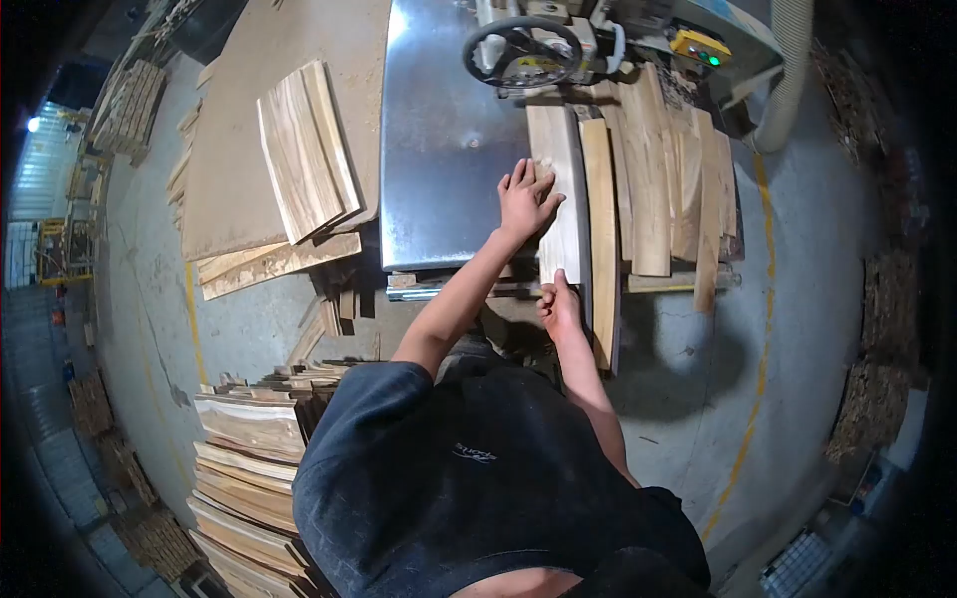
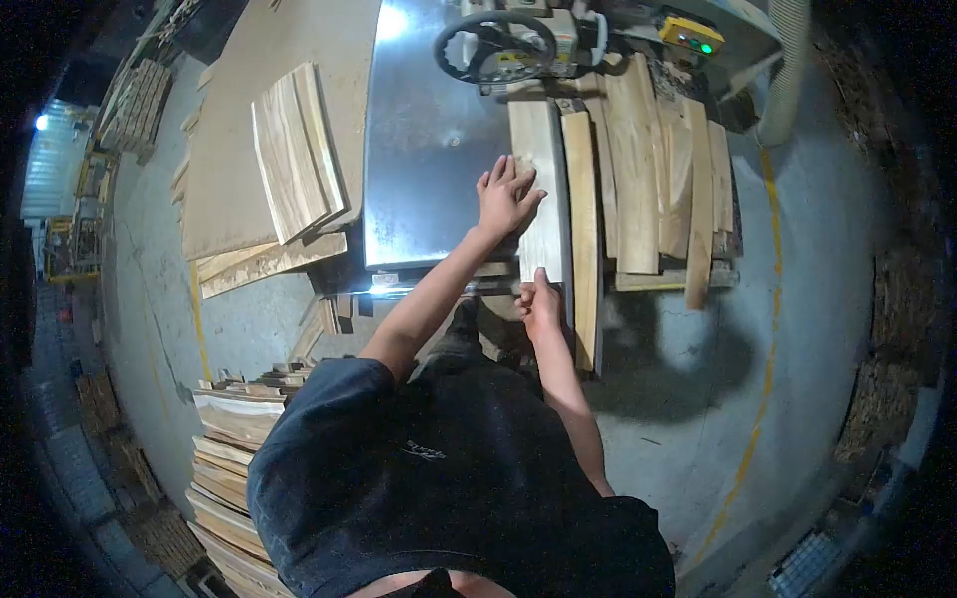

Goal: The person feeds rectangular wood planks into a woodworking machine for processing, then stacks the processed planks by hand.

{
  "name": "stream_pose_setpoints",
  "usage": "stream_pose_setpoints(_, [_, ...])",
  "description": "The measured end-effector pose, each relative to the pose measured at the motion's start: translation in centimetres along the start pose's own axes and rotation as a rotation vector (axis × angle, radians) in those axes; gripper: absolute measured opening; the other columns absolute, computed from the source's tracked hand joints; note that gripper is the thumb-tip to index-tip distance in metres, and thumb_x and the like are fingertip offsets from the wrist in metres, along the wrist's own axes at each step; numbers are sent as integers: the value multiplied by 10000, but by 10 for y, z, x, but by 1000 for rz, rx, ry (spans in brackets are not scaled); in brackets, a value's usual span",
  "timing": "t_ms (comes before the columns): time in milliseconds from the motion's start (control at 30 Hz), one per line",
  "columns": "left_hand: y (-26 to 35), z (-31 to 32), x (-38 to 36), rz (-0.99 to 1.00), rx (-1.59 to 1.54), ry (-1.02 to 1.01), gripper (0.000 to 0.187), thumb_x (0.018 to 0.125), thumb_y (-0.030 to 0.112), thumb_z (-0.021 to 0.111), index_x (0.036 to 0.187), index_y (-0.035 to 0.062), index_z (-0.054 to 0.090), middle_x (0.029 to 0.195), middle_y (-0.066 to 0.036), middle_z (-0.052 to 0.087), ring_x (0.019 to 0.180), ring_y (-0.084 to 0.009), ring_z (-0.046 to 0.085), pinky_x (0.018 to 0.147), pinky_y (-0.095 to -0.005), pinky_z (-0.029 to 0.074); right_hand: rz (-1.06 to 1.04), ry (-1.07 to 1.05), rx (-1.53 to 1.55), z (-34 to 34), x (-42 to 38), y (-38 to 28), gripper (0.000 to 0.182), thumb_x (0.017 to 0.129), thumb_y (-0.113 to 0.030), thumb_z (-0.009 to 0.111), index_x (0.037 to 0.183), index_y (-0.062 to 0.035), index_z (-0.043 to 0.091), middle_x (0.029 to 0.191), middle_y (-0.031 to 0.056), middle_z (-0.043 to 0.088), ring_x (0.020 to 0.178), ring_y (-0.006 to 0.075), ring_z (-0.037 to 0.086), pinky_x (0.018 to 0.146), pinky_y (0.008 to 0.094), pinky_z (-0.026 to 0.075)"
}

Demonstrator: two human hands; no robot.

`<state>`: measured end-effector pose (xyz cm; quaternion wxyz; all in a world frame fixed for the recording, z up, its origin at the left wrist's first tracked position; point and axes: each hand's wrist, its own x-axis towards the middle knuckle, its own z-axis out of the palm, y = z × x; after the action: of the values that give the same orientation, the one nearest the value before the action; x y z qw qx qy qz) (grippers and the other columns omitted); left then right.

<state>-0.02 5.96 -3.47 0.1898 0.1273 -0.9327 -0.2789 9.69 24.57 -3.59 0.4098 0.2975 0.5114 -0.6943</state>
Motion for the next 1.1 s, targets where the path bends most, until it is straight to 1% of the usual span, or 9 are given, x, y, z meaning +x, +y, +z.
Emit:
stream_pose_setpoints(167, [-67,-36,46,173,-189,-91,405,833,357,703,1165,126,701,1403,-167,541,1351,-344,439,1058,-506,363,44,113,109,25,27,-27,464,958,-546,567,855,-94,554,611,-43,414,529,102,433,451,251,319])
stream_pose_setpoints(267, [-128,-86,69,20,-62,131,413,780,314,751,1160,160,702,1398,-181,519,1315,-403,450,1034,-558,373,69,96,169,36,41,-44,459,945,-561,574,849,-113,545,615,-52,401,530,95,429,451,253,312])
stream_pose_setpoints(367, [-207,-160,80,-337,192,405,461,718,317,779,1111,89,701,1078,-253,620,1009,-402,609,925,-489,461,55,53,165,42,57,-59,450,949,-550,572,835,-115,584,594,-49,459,532,103,486,436,256,352])
stream_pose_setpoints(400, [-262,-167,77,-378,178,573,422,778,311,720,1162,138,693,1260,-319,532,1222,-469,480,994,-640,366,83,71,187,47,60,-65,414,921,-556,605,881,-146,566,577,-83,493,505,79,508,428,235,373])
stream_pose_setpoints(500, [-307,-244,45,-934,544,656,361,840,312,677,1166,160,701,1347,-317,463,1255,-474,434,1035,-587,355,21,50,136,56,73,-82,438,947,-535,585,818,-117,597,590,-48,499,547,110,534,444,251,388])
stream_pose_setpoints(600, [-353,-257,-10,-752,505,710,320,862,315,651,1121,146,734,1221,-249,547,1133,-442,496,979,-538,404,24,6,106,67,87,-101,420,929,-560,591,853,-147,574,587,-75,486,543,86,530,448,240,375])
stream_pose_setpoints(900, [-232,-207,-51,-752,508,816,297,844,243,691,1105,106,731,1372,-291,429,1166,-469,451,1020,-527,360,-192,3,84,118,125,-127,413,990,-502,537,915,-102,606,749,-6,627,680,138,646,495,235,401])
stream_pose_setpoints(1000, [-186,-196,-76,-878,532,837,695,765,312,782,1353,42,529,1356,-284,434,1215,-453,440,1020,-534,373,-560,57,-321,137,114,-113,352,1012,-392,539,949,-53,613,849,75,692,698,170,678,535,248,447])
stream_pose_setpoints(1100, [-147,-201,-112,-1146,-154,772,961,734,353,822,1483,7,330,1305,-328,502,1201,-444,503,999,-460,438,-715,-94,-438,122,93,-79,300,1020,-323,547,943,-43,622,803,72,688,677,140,672,543,236,465])
